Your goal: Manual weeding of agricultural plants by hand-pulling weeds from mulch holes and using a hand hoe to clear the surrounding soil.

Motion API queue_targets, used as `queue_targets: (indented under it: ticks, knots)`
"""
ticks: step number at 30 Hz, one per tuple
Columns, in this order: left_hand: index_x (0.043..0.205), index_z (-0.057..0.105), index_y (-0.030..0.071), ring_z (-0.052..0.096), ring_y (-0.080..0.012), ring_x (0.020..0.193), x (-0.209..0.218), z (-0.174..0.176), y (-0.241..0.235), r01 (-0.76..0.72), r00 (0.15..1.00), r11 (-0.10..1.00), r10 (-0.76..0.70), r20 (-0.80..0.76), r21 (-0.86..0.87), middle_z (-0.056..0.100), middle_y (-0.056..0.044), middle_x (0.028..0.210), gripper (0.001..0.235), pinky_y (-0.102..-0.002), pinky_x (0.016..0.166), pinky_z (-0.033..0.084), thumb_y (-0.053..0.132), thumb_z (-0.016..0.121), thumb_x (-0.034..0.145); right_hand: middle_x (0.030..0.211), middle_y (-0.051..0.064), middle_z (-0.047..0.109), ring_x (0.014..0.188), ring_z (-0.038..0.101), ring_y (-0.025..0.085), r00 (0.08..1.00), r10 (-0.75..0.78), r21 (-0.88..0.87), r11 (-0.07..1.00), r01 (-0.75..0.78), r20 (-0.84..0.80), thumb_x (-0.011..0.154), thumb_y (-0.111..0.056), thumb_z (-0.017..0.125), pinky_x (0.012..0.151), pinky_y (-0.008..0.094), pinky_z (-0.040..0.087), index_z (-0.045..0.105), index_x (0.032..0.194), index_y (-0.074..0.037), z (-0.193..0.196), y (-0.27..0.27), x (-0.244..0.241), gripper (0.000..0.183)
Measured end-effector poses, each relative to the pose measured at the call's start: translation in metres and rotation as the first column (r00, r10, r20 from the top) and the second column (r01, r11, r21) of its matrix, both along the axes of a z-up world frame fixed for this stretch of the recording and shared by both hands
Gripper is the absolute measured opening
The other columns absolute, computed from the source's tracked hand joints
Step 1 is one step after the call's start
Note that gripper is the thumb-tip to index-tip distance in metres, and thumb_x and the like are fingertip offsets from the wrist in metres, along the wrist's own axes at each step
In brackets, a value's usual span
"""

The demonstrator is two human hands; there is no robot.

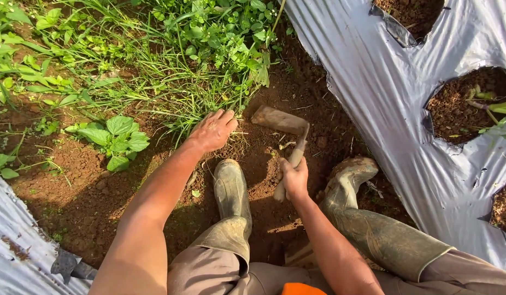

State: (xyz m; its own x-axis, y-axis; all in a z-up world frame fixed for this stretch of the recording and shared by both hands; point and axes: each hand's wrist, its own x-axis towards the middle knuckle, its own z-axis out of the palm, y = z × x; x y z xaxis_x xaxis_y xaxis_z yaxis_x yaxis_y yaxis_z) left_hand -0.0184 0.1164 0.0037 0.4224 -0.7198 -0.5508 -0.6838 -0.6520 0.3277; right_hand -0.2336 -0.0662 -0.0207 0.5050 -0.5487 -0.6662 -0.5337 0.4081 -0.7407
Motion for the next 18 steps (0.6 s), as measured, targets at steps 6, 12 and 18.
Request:
queue_targets:
  ticks: [6,12,18]
  knots:
    - [0.123,0.057,0.017,0.052,-0.0252,0.119,-0.039,-0.004,-0.057,0.626,0.779,0.776,-0.620,0.095,-0.071,0.050,-0.006,0.140,0.027,-0.039,0.097,0.048,0.007,0.043,0.103,0.066,0.008,0.052,0.046,0.055,0.018,0.977,-0.215,-0.056,0.975,0.215,-0.001,0.094,-0.010,0.067,0.042,0.037,0.054,0.047,0.102,-0.002,0.019,-0.022,-0.016,0.023]
    - [0.153,0.048,0.029,0.026,-0.0254,0.154,-0.077,-0.041,-0.119,0.681,0.710,0.722,-0.692,0.131,0.124,0.025,0.003,0.170,0.059,-0.042,0.117,0.033,0.035,0.068,0.098,0.064,0.009,0.051,0.043,0.054,0.020,0.956,-0.292,0.025,0.956,0.292,-0.006,0.090,-0.010,0.071,0.039,0.039,0.053,0.049,0.105,-0.005,-0.009,-0.025,-0.026,0.027]
    - [0.150,0.044,0.027,0.034,-0.0225,0.149,-0.002,-0.062,-0.054,0.591,0.785,0.792,-0.609,0.115,0.155,0.038,-0.003,0.160,0.052,-0.047,0.121,0.033,0.010,0.051,0.101,0.066,0.008,0.052,0.045,0.056,0.019,0.964,-0.266,0.048,0.963,0.266,-0.022,0.091,-0.012,0.071,0.039,0.038,0.054,0.049,0.107,-0.004,-0.003,-0.033,-0.027,0.028]
